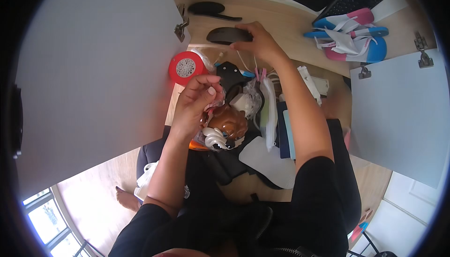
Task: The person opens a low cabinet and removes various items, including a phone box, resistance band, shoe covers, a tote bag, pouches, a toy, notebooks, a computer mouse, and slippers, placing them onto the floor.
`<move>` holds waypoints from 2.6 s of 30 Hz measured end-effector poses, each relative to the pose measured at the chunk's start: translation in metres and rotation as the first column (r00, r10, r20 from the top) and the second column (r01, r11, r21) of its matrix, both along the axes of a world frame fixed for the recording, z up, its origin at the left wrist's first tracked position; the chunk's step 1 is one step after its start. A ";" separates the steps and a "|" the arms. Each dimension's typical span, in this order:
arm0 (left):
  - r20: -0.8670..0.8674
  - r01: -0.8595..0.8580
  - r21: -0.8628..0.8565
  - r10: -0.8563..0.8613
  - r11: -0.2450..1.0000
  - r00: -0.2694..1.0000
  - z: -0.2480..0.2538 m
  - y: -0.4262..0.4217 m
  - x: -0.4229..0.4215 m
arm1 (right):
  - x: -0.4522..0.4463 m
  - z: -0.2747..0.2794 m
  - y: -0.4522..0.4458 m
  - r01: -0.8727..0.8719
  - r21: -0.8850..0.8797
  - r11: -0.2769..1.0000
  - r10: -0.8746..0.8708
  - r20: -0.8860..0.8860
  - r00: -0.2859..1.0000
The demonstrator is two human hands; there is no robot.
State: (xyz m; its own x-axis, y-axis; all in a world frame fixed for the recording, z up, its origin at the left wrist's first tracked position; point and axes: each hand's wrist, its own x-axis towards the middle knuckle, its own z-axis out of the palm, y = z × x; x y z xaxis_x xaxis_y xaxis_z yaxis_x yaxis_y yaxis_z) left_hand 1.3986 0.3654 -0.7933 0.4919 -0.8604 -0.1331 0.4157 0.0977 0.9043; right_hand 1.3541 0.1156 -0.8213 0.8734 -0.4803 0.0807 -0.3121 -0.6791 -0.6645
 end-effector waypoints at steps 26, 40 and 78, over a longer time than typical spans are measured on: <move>-0.444 -0.250 -0.150 0.161 0.957 0.882 -0.006 0.002 0.012 | 0.126 -0.024 -0.017 -0.048 -0.694 0.719 -0.085 -0.156 0.984; -0.384 -0.228 -0.216 0.132 0.949 0.914 -0.012 0.001 0.014 | -0.152 0.102 0.025 -0.030 0.276 0.961 0.170 -0.497 0.851; -0.242 -0.222 -0.254 0.161 0.941 0.957 0.009 0.003 -0.010 | -0.324 0.075 0.149 0.367 0.311 0.877 -0.205 -0.450 0.870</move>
